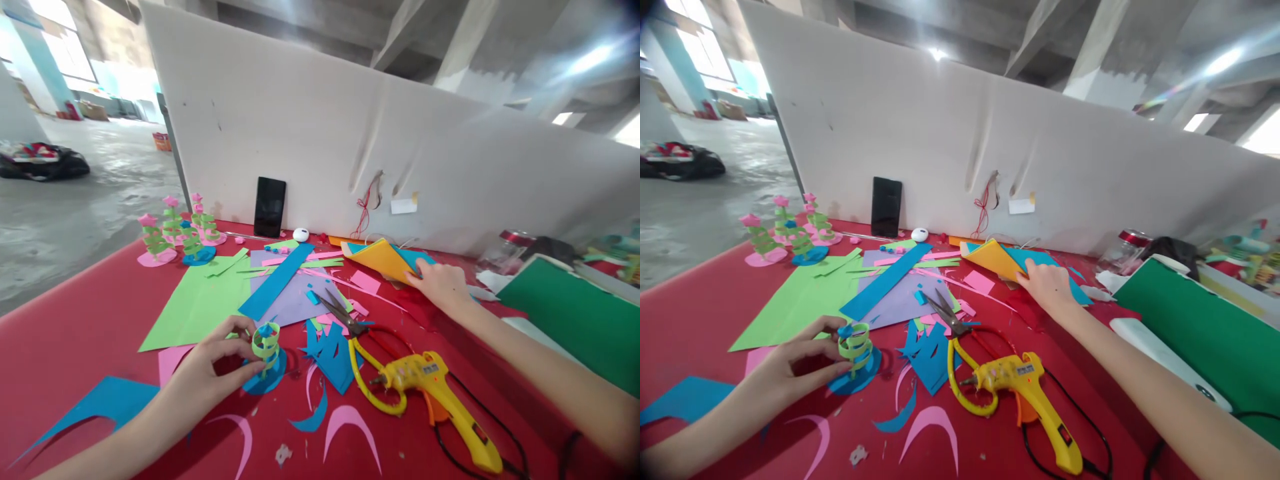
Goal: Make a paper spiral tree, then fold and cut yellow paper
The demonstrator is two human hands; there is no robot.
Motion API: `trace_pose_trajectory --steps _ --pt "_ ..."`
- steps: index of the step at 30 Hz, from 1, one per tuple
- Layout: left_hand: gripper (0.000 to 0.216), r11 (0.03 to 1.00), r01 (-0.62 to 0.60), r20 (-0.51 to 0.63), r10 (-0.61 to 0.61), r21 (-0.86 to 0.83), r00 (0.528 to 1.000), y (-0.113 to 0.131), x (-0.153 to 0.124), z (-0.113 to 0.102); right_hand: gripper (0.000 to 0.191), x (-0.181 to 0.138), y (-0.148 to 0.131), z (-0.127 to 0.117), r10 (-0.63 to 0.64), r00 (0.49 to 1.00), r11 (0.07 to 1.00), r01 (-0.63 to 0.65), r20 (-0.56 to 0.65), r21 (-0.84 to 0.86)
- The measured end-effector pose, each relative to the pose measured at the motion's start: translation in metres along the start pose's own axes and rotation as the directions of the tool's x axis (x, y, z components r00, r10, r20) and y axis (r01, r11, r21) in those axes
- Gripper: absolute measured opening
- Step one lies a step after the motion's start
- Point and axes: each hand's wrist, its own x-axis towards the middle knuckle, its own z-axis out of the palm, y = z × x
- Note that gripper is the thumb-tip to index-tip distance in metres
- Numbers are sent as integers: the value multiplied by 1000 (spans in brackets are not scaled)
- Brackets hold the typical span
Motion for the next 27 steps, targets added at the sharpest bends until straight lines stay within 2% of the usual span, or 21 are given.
trace_pose_trajectory --steps 3,6,8,10,13,18,23,27 --pt "24 1000 -12 0 12 11 1000 -2 0 -1 39 0 4 2 26 999 996 -28 25 86" --pt "25 1000 -16 6 16 24 1000 -3 1 -1 39 -4 8 16 -128 989 954 101 78 281" --pt "23 999 -16 11 16 33 1000 -3 1 -1 36 -6 10 31 -222 973 917 185 67 354" --pt "22 1000 -4 -4 4 29 1000 -2 0 0 36 -6 13 45 -252 967 899 216 45 380" --pt "22 1000 29 -28 -29 -2 999 1 -1 2 50 3 19 59 -252 968 884 226 9 409" --pt "21 998 61 -31 -62 -26 998 10 -2 2 50 27 28 61 -305 952 857 272 5 437" --pt "24 996 76 29 -77 41 997 9 0 -2 60 43 23 67 -476 875 816 403 87 414" --pt "26 993 79 87 -87 88 992 3 0 -3 67 59 17 74 -512 846 812 422 148 403"
